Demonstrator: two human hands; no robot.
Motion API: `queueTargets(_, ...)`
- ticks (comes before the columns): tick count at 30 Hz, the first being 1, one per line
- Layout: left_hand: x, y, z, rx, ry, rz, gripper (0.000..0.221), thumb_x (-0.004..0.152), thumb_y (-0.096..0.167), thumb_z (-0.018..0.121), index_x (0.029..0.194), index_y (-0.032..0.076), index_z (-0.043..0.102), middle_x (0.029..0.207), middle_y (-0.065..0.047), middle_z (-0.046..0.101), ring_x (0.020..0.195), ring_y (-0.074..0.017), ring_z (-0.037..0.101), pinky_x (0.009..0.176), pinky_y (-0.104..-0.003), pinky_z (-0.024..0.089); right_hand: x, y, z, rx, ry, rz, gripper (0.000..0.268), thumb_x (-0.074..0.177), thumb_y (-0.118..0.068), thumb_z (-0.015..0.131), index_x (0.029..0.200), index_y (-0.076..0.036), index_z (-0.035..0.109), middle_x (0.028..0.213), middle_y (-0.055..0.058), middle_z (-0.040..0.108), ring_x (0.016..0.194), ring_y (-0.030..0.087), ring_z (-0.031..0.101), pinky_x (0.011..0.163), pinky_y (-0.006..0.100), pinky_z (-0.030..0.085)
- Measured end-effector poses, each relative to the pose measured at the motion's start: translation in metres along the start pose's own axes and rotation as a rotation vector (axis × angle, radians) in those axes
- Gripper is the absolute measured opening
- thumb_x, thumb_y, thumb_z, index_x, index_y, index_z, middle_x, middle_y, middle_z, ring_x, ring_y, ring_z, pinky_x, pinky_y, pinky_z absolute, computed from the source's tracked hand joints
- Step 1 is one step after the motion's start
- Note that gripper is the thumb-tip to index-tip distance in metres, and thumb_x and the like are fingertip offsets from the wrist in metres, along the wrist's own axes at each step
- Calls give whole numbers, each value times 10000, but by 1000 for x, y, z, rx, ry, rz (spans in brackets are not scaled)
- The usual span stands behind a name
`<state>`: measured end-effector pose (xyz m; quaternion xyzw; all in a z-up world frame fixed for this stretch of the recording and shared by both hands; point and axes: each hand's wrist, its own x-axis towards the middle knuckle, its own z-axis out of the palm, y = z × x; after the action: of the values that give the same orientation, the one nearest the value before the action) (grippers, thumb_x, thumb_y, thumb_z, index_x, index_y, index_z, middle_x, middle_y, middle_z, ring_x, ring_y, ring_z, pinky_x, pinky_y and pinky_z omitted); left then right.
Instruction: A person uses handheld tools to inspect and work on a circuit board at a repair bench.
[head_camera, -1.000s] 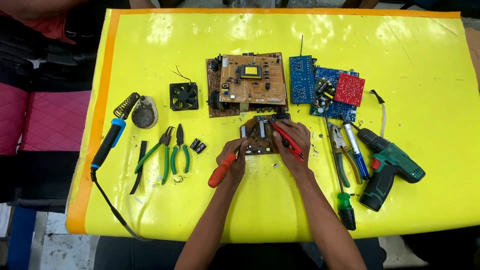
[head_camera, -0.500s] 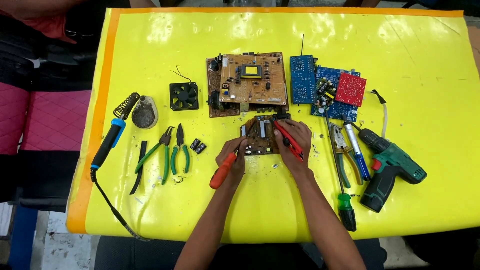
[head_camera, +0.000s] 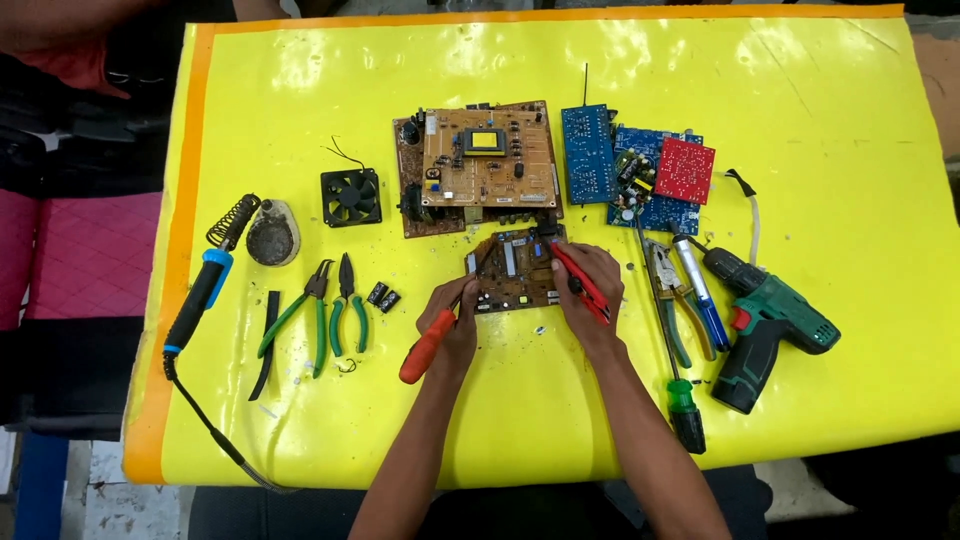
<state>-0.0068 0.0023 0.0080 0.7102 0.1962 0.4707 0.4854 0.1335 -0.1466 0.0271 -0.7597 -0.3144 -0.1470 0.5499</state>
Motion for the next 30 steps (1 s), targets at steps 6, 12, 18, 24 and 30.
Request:
queueTargets(6,0,-1,3,-10,11,7,117,987,45,721,1053,0,807,966,-186,772,884,-346,778,781,-384,630,-1,-1,1,53,-2,25,234,974,-163,750,1204,-128,779,1096,102,773,1097,349,697,1067,493,442)
queueTargets(12,-2,-3,0,10,-9,-3,140,1002,67,705,1078,6,805,982,-189,772,886,-347,777,793,-389,633,-1,-2,0,45,-10,26,240,965,-123,756,1204,-112,770,1094,127,764,1080,379,693,1072,520,438)
queueTargets(18,-5,-9,-2,41,41,60,127,1001,79,709,1030,8,810,945,-170,781,865,-333,780,764,-363,627,-4,2,2,-14,13,27,247,970,-130,759,1215,-112,776,1100,122,765,1100,352,688,1088,518,419)
queueTargets(24,-1,-7,0,49,26,74,139,1016,99,699,1025,15,810,937,-152,782,843,-297,783,758,-338,626,-2,-4,-2,-73,59,2,263,962,-136,771,1223,-107,774,1103,131,762,1115,355,686,1105,516,405)
queueTargets(30,1,-1,3,0,25,75,126,1008,59,702,1038,-11,803,956,-173,770,871,-335,777,765,-361,622,-3,-7,-1,-25,19,-6,250,982,-151,750,1229,-119,776,1102,107,768,1113,329,688,1114,507,404)
